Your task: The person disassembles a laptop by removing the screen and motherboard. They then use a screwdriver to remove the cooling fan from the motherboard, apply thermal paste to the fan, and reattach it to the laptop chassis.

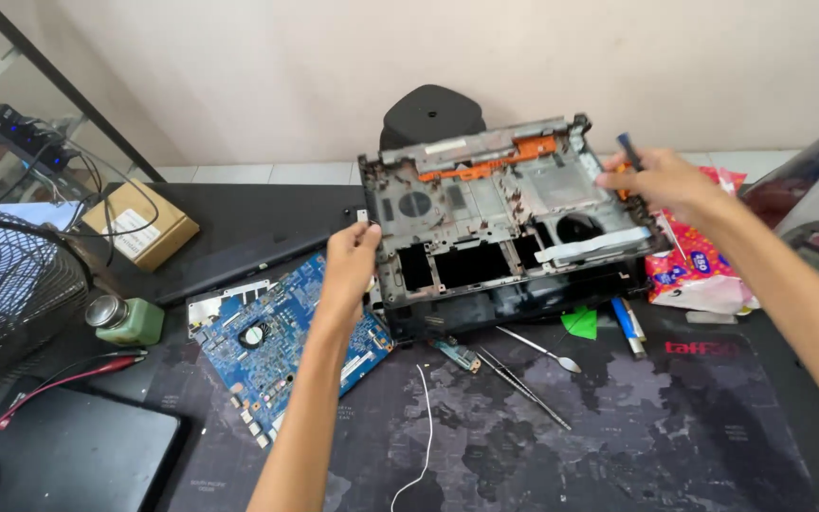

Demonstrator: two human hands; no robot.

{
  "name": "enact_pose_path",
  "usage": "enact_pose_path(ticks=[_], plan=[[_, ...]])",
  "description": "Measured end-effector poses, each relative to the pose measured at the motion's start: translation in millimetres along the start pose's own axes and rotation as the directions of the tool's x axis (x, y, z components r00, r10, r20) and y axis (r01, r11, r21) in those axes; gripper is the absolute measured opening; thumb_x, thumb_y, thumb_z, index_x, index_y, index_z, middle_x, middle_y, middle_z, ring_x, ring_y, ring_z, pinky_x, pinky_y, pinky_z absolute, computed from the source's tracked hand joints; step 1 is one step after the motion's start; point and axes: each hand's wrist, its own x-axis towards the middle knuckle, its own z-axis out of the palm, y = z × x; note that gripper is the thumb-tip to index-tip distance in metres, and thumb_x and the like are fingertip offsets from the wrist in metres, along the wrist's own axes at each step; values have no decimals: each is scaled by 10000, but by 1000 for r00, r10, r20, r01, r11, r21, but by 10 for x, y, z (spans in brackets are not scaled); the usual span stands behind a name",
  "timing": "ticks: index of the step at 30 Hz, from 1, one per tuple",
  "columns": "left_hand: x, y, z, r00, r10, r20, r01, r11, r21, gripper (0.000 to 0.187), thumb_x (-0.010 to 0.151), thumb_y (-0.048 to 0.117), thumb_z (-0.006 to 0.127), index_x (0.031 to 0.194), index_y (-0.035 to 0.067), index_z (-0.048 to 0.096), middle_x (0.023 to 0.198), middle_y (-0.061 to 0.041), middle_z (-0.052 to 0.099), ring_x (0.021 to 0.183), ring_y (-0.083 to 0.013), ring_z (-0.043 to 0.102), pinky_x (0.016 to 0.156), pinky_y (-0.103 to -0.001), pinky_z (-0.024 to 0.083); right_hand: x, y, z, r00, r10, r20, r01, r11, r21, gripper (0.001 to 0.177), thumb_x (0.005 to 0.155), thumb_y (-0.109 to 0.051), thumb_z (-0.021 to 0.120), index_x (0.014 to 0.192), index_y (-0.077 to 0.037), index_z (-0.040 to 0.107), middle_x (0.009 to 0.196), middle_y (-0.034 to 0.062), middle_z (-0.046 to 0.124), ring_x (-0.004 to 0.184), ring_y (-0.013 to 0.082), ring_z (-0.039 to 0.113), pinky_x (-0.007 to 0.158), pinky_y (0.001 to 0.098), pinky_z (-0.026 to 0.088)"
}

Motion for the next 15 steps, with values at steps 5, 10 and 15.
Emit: enact_pose_path(ticks=[5,10,15], plan=[[296,-442,196,977,177,-120,-117,912,394,332,968,193,613,1153,-73,691,1014,-248,741,947,-345,704,827,-422,535,253,432,131,991,-125,-38,104,932,-348,405,836,-358,831,1080,-49,736,883,91,694,774,185,624,662,360,463],[129,-391,240,970,209,-121,-108,824,556,386,919,124,630,1255,-65,608,1130,-319,679,1104,-493,631,923,-525,494,221,450,204,994,-103,-19,78,852,-518,473,846,-410,794,1084,-5,744,911,180,767,830,302,734,768,435,565],[-197,-46,228,980,196,-43,-124,757,642,332,885,74,677,1159,-76,565,1155,-321,624,1024,-529,629,823,-571,502,230,480,193,993,-121,-15,83,758,-647,473,854,-438,795,1099,-35,760,882,161,773,862,296,740,802,432,554]])
